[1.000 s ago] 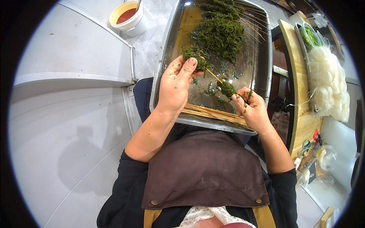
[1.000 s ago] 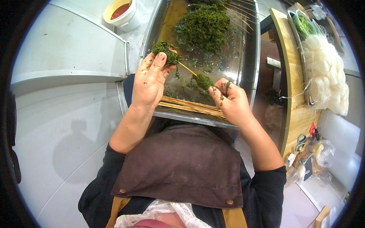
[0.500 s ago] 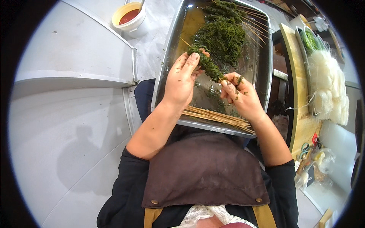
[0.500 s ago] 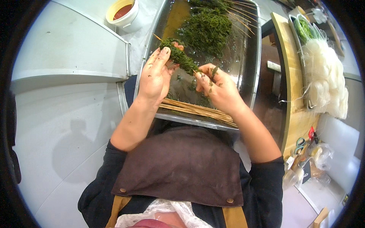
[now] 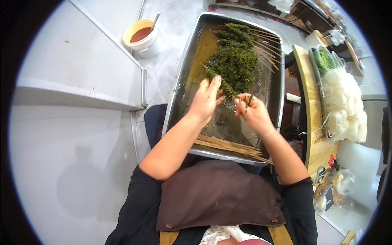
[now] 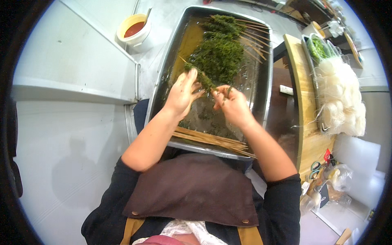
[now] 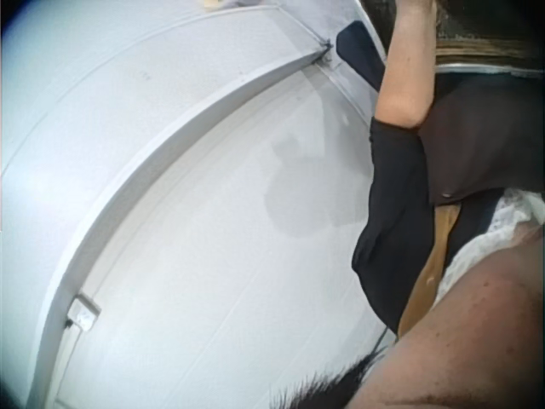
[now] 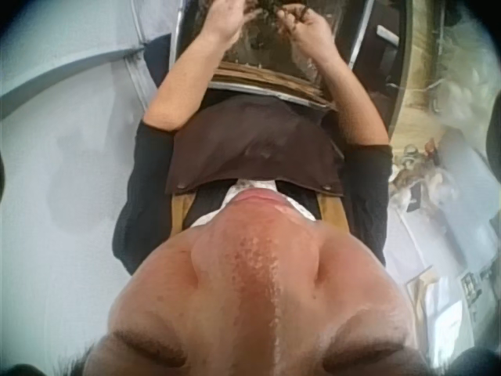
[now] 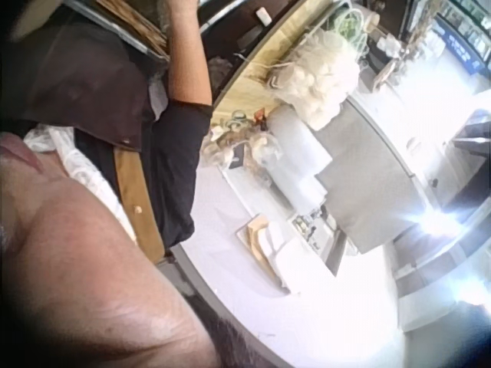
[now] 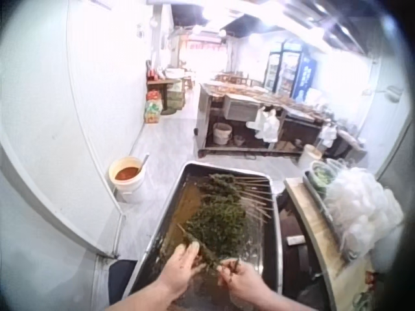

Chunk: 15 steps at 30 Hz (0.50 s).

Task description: The person repeatedly picks up small clumps of green moss from a metal tray, wraps them around thin wooden skewers, and places the finished skewers back into the tray. The hands work continuously, forming moss bundles and arranging them in rows.

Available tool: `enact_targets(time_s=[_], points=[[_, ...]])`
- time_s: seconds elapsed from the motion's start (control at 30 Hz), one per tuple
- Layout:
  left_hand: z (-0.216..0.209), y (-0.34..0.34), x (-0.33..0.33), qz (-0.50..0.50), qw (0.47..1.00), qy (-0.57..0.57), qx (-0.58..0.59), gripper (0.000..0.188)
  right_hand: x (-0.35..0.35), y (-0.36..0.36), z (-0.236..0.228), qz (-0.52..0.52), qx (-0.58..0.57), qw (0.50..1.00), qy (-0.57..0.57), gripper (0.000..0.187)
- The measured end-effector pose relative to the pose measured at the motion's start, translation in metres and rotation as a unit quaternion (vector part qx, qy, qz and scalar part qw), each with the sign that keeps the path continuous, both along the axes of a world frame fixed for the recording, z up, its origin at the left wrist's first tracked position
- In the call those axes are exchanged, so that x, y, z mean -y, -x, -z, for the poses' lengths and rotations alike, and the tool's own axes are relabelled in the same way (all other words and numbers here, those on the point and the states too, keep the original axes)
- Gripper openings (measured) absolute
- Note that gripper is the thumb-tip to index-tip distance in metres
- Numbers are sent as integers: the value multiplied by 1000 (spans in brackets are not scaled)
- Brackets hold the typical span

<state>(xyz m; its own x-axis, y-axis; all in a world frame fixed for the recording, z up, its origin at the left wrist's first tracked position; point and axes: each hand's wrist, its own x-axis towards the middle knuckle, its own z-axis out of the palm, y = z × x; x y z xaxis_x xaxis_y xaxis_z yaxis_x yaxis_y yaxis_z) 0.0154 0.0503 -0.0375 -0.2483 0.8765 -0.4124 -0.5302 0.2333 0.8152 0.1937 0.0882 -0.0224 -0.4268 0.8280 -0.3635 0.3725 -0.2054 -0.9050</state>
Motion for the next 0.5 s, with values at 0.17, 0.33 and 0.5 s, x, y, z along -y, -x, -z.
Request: enact_targets(time_s=[0.17,0.33,0.5], points=[[7,24,16,202,969,-16,-140,49,-137,-24,-13,10,191,941,-281,20],[5,19,22,249,929,-50,-268,41,-236,-12,-36,-58,404,769,-492,30],[1,38,34,262,884,-53,-384,41,-177,-11,-23,-69,274,866,-412,28]])
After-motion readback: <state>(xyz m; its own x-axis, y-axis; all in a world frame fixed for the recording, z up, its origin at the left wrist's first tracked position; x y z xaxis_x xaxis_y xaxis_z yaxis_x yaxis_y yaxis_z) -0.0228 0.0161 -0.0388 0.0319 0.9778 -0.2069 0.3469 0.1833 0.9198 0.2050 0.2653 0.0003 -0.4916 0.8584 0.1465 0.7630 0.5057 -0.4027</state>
